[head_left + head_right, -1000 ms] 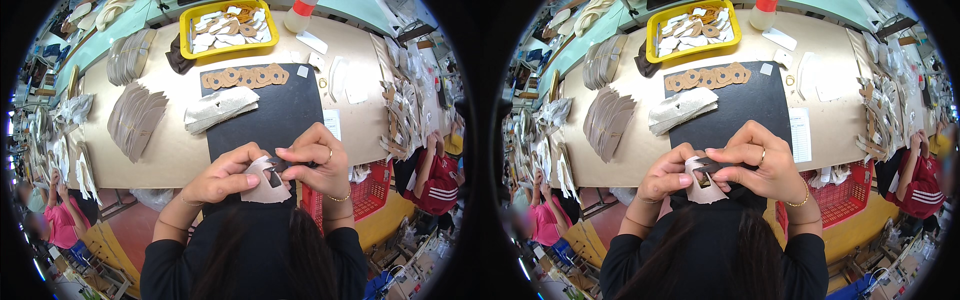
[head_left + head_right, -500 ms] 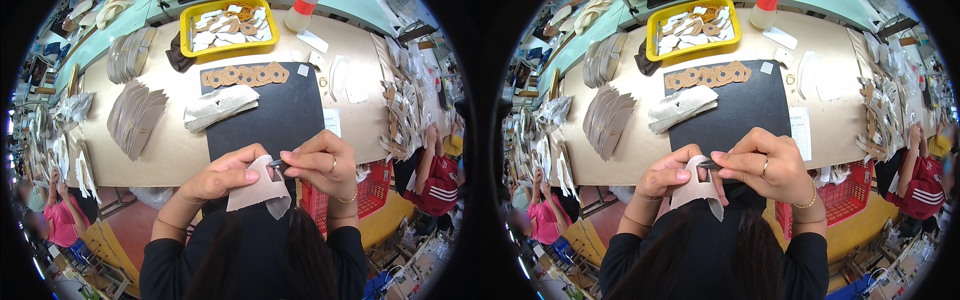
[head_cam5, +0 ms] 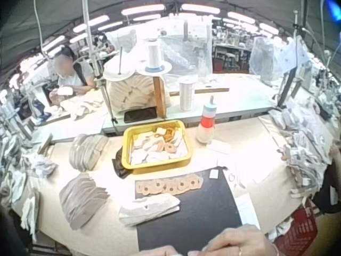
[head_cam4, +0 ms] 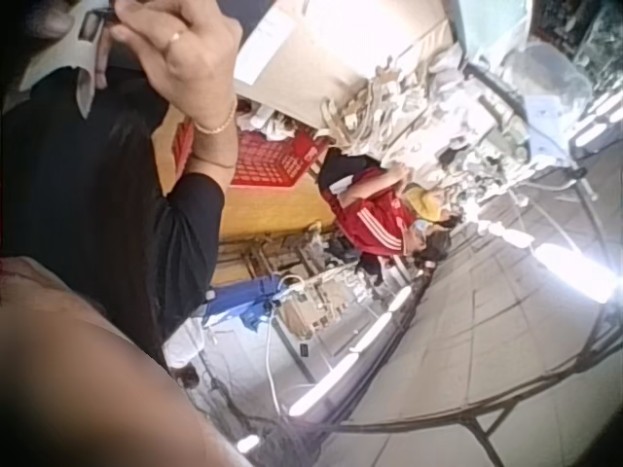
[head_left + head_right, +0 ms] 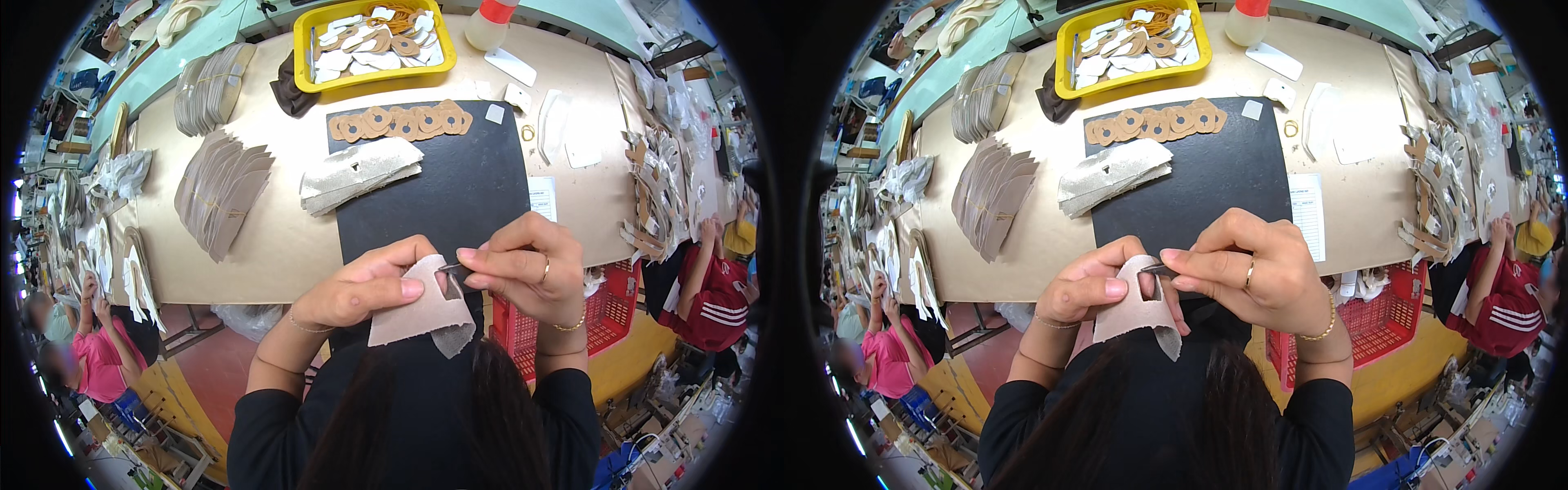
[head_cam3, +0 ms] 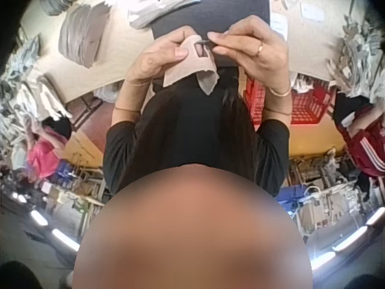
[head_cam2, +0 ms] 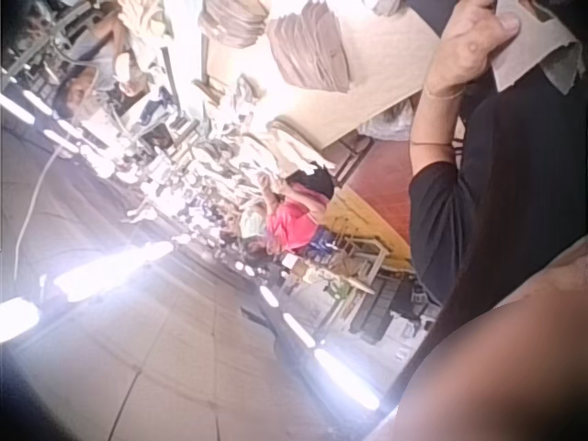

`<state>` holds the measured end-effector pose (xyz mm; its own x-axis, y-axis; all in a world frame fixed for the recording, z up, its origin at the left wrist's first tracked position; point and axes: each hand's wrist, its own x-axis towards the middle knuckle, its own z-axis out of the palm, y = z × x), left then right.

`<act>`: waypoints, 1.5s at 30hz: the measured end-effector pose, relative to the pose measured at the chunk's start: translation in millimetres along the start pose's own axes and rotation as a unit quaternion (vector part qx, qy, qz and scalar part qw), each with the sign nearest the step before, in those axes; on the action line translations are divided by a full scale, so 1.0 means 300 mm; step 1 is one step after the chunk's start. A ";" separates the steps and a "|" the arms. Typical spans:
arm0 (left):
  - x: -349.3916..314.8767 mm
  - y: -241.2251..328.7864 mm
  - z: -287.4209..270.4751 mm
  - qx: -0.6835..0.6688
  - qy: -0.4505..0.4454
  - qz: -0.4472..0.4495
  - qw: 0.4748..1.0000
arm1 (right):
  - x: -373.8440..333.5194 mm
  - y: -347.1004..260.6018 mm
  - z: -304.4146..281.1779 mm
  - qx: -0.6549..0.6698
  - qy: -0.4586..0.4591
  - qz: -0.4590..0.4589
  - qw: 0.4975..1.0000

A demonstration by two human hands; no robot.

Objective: The person applies glue from a squeeze bottle to small brown fabric pieces arranged on a black mat, then places a white fabric piece on top and presses it down. The person also uses a pen-like tool to trace or mark the white fabric piece.

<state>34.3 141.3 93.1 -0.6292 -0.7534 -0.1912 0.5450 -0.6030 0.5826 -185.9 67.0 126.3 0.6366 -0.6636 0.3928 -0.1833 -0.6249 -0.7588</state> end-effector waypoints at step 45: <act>0.009 0.018 0.007 0.322 0.117 0.178 0.922 | -0.031 0.044 -0.034 0.175 -0.041 0.095 0.979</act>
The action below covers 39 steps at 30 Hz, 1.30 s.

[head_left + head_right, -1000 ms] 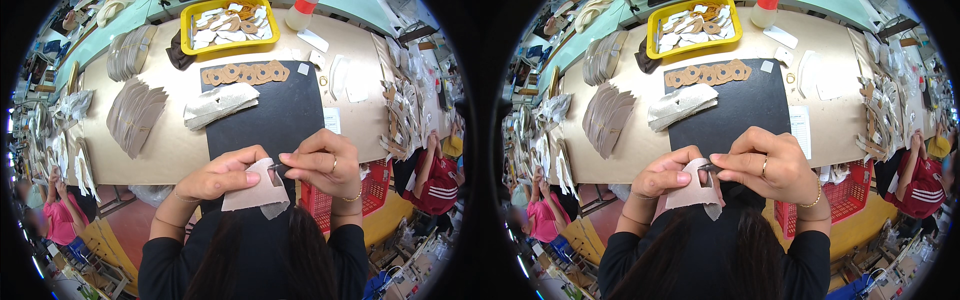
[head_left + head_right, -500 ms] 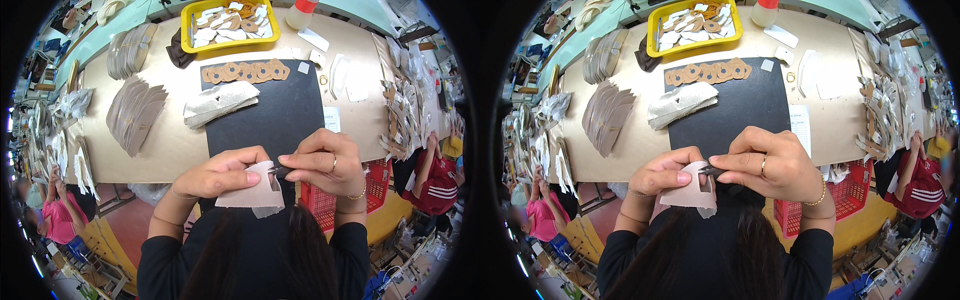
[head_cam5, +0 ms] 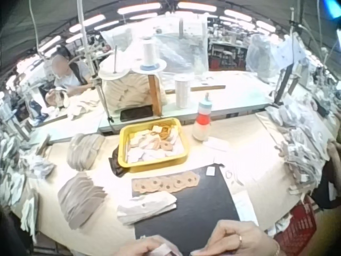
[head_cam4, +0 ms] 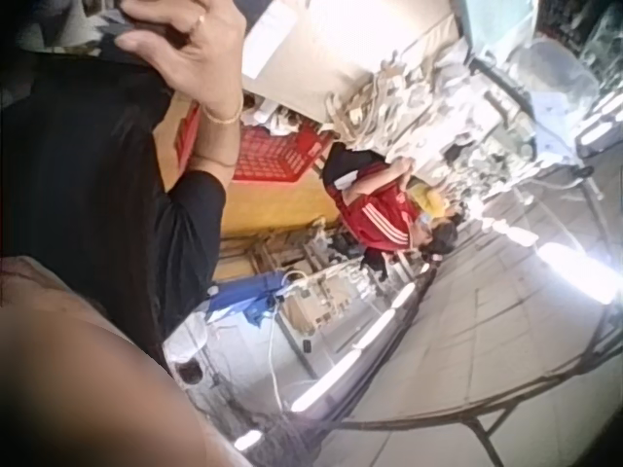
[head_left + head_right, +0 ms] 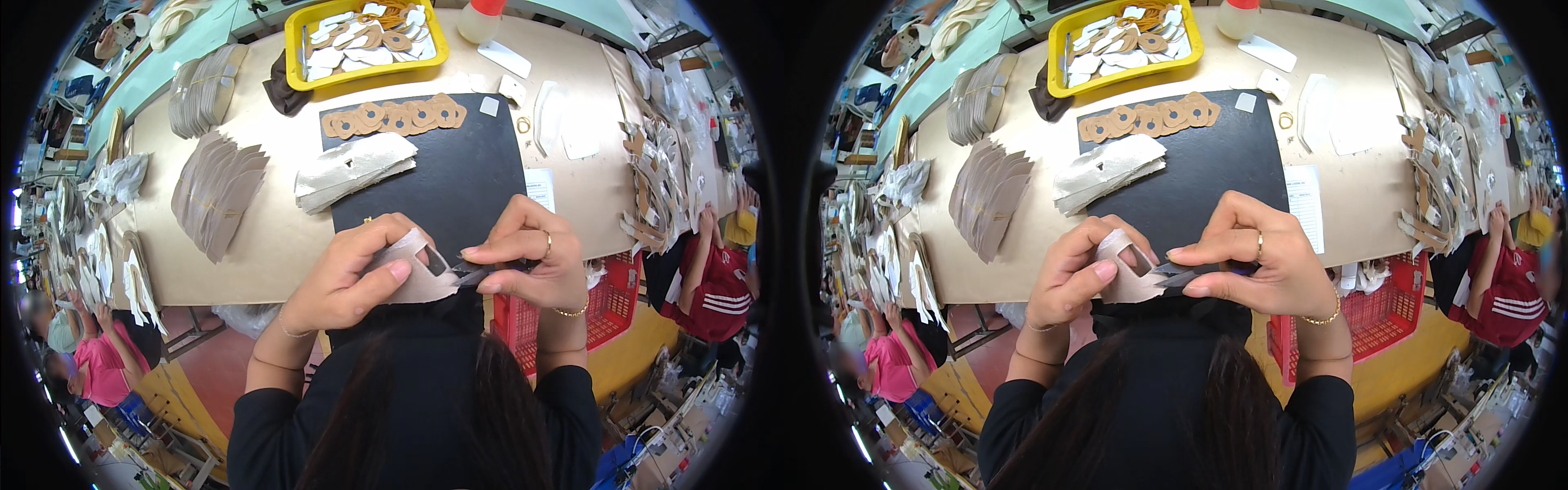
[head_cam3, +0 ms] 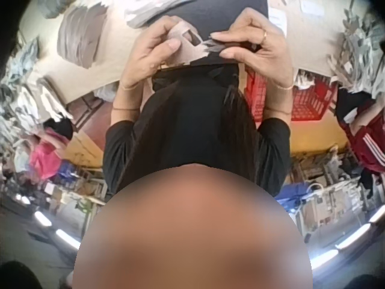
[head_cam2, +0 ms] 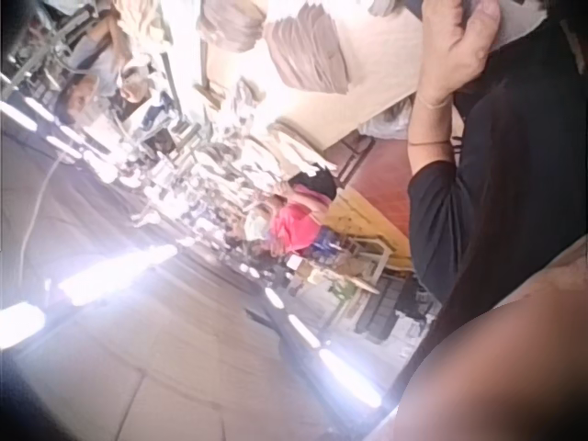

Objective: The person applies glue from a squeeze bottle to small brown fabric pieces arranged on a black mat, then places a white fabric piece on top and presses it down. The person also uses a pen-like tool to trace or mark the white fabric piece.

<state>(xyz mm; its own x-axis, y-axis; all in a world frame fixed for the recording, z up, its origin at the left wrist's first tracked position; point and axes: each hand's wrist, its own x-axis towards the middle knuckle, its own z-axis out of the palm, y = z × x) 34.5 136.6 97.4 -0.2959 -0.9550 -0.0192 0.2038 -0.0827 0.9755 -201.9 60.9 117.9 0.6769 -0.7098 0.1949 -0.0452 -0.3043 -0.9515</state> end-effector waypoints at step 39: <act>0.027 0.024 0.029 -0.094 0.016 -0.099 0.990 | 0.001 0.014 0.028 0.016 -0.022 0.002 1.000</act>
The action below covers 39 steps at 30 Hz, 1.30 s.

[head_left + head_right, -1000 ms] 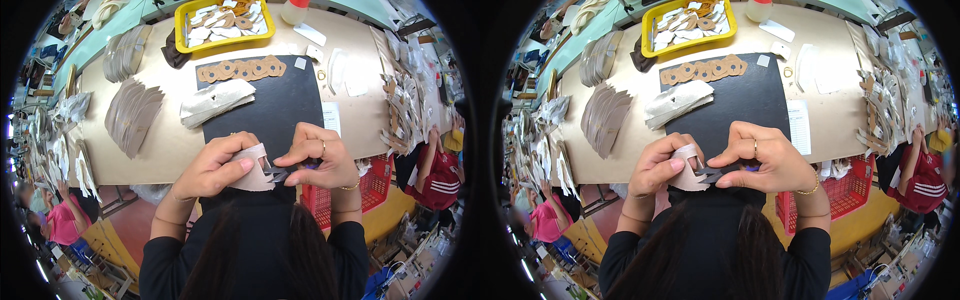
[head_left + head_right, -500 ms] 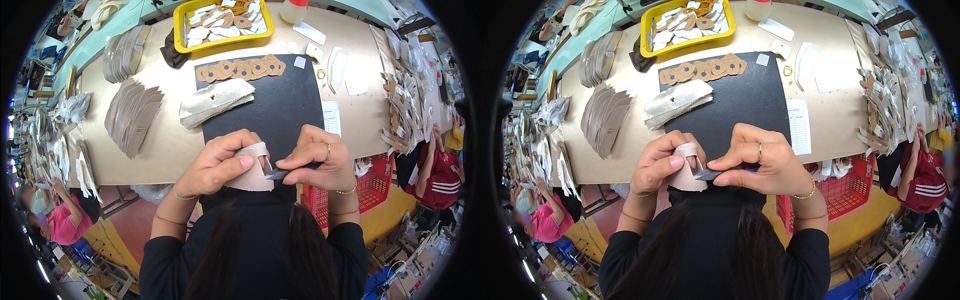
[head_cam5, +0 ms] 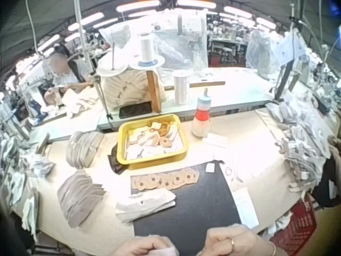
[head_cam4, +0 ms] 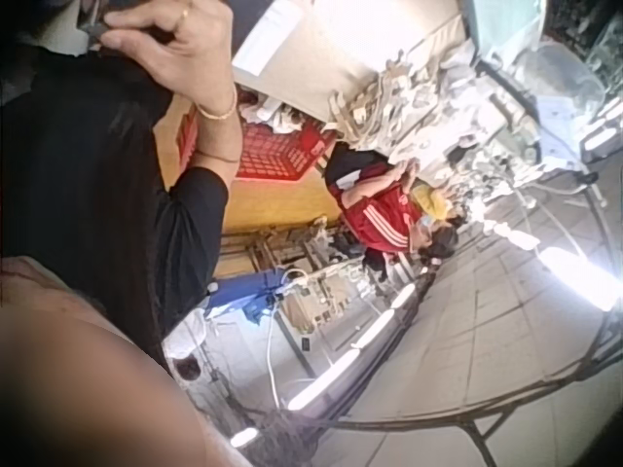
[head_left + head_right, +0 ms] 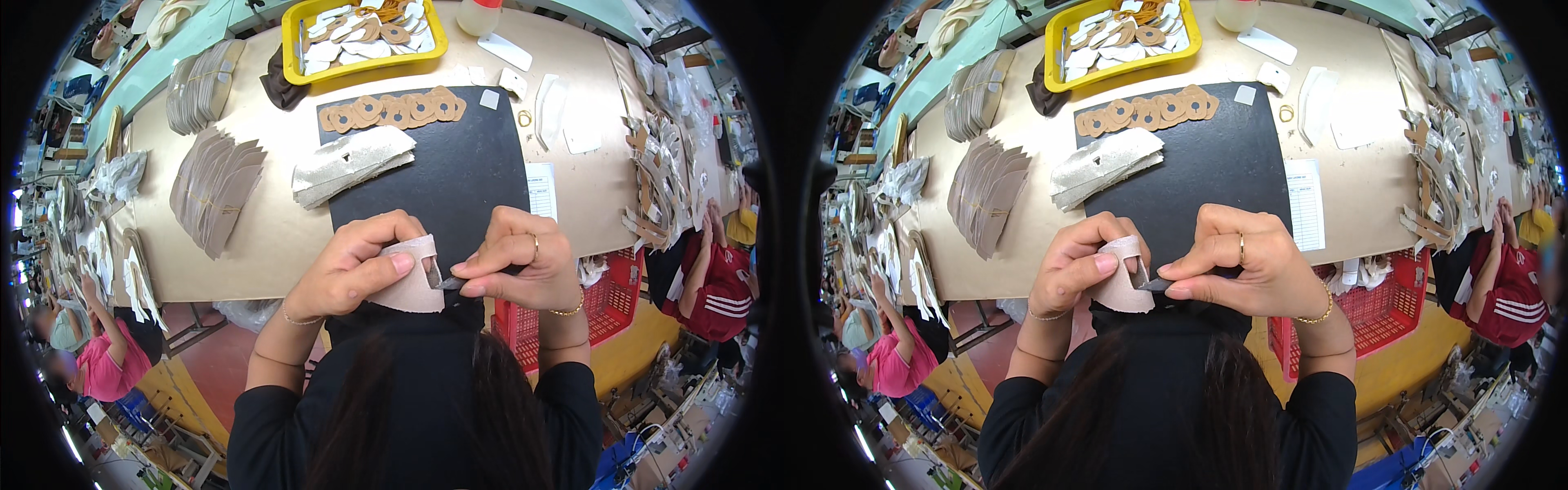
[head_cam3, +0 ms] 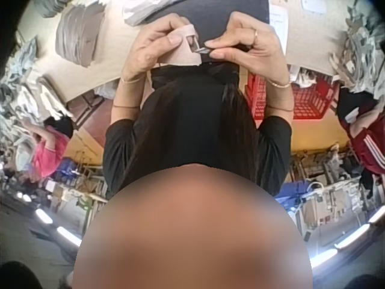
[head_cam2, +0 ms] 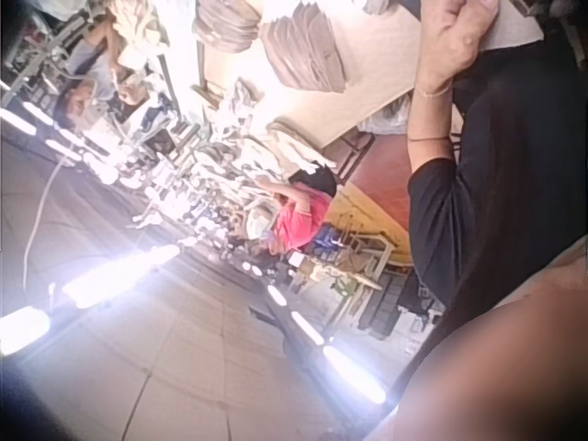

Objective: The person applies glue from a squeeze bottle to small brown fabric pieces arranged on a black mat, then places a white fabric piece on top and presses it down. The person also uses a pen-like tool to trace or mark the white fabric piece.

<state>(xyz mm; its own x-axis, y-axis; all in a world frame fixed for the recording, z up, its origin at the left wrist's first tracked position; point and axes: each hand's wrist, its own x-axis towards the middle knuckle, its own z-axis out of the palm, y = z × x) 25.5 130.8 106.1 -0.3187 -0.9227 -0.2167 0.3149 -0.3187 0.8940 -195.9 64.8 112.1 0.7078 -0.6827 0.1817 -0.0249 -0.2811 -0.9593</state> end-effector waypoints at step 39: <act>-0.020 -0.018 -0.100 -0.078 0.139 -0.048 0.986 | 0.379 0.458 -0.028 -0.439 0.061 0.133 0.886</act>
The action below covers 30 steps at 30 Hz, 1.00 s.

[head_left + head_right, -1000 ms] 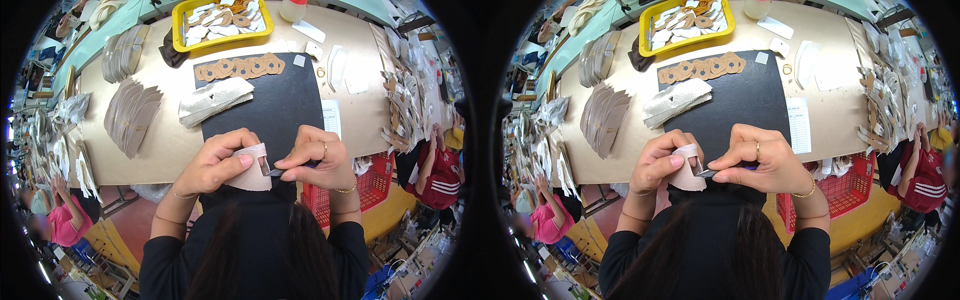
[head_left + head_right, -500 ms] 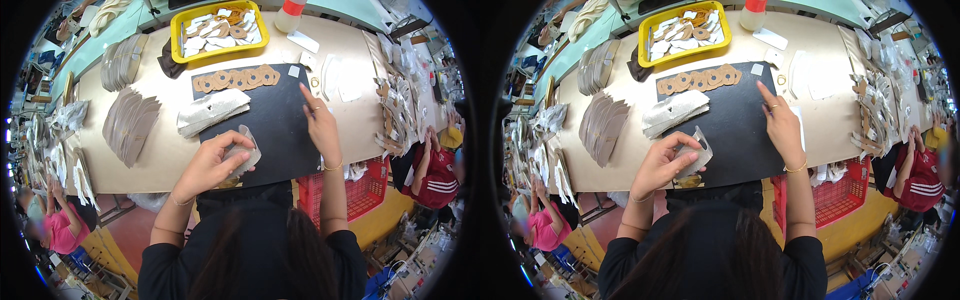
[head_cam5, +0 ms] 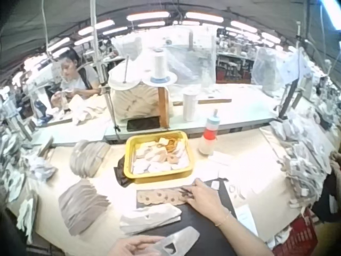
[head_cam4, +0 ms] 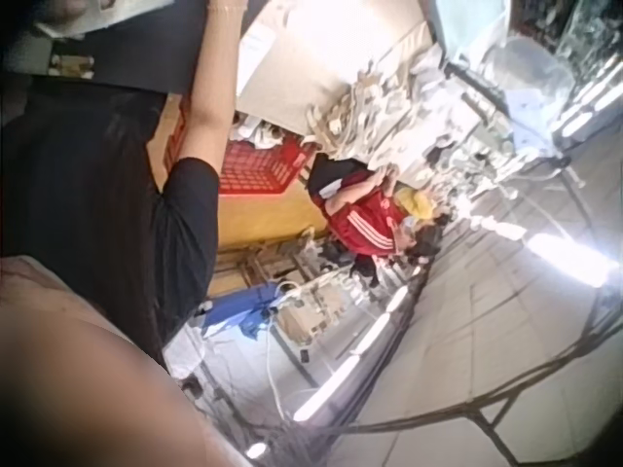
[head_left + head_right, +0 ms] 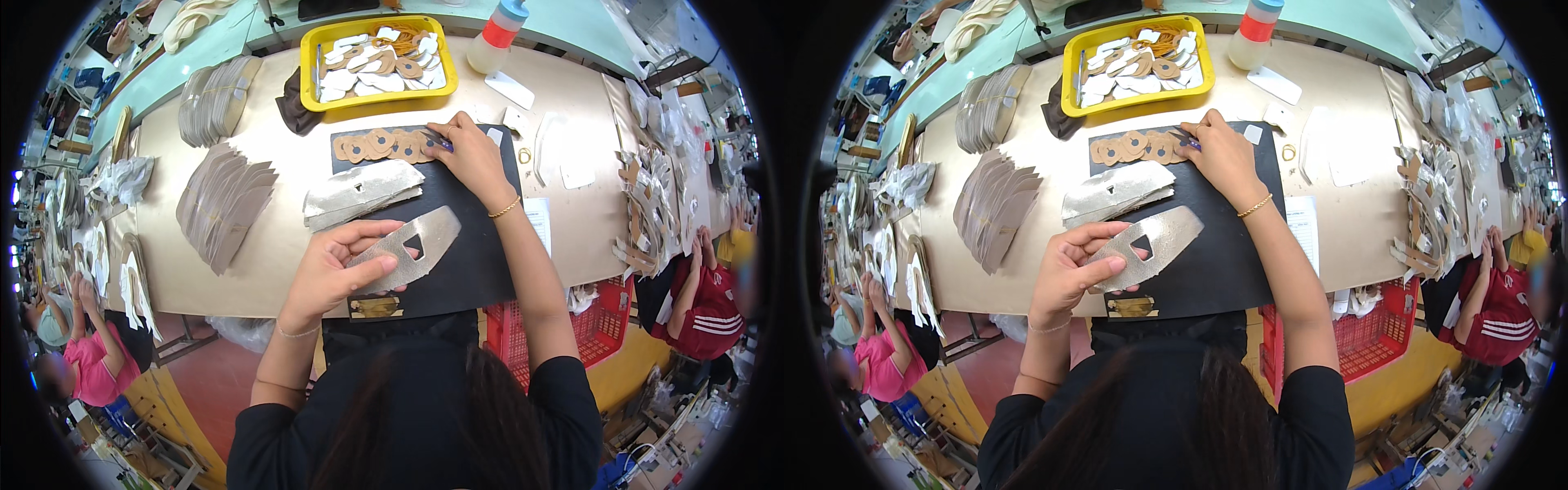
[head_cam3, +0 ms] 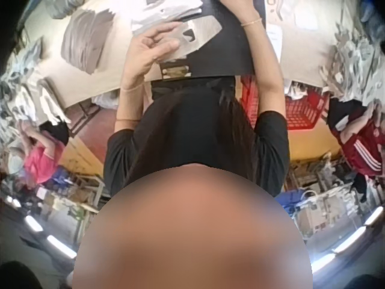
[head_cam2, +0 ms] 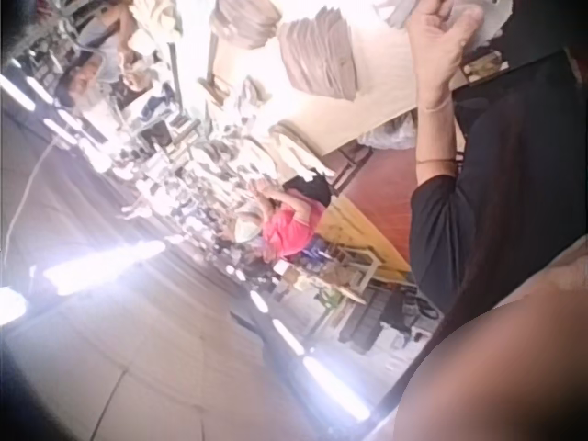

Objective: The person applies glue from a squeeze bottle to small brown fabric pieces arranged on a black mat, then places a white fabric piece on top and presses it down. The person also uses a pen-like tool to trace or mark the white fabric piece.

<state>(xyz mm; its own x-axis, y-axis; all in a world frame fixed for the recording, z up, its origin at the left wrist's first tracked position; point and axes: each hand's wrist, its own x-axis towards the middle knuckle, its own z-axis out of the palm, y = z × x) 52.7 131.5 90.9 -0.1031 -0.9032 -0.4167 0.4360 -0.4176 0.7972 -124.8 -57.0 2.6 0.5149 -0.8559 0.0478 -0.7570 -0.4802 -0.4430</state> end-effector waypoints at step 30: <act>-0.026 -0.030 -0.021 0.009 -0.028 0.058 0.998 | -0.047 -0.010 0.004 0.197 0.068 0.104 0.972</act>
<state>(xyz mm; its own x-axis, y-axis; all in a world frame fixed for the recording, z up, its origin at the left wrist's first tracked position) 55.2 143.0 84.1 -0.1022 -0.9494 -0.2971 0.4320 -0.3113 0.8464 -129.3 -43.2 2.3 0.2890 -0.9570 0.0253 -0.6124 -0.2051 -0.7635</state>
